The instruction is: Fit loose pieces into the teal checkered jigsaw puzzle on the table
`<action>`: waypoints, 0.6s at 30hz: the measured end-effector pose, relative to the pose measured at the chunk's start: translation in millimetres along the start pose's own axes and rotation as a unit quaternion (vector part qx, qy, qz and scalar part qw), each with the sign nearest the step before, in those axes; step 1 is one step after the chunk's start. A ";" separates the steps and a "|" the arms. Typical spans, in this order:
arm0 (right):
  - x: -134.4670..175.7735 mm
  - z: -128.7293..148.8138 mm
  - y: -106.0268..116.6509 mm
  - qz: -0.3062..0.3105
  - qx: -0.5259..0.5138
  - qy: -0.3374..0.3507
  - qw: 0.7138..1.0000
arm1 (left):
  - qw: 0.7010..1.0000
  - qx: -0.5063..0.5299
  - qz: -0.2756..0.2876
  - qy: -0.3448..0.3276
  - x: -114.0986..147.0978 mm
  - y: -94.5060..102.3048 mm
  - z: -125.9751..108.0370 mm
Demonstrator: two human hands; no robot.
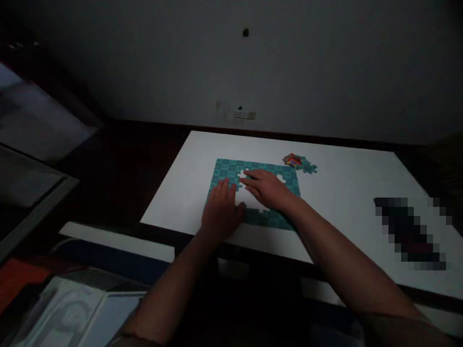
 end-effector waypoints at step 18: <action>12.1 -37.5 38.7 -0.060 -0.019 -0.048 0.997 | 0.996 0.039 0.035 0.077 -75.0 4.6 61.4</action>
Point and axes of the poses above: each hand's wrist, its own x-axis away from the middle knuckle, its own y-axis out of the back of the hand, z = x × y, the point moved 8 cm from there along -x, towards the middle knuckle, and after that the axes turned 7 degrees about -z, right-handed, at the moved point
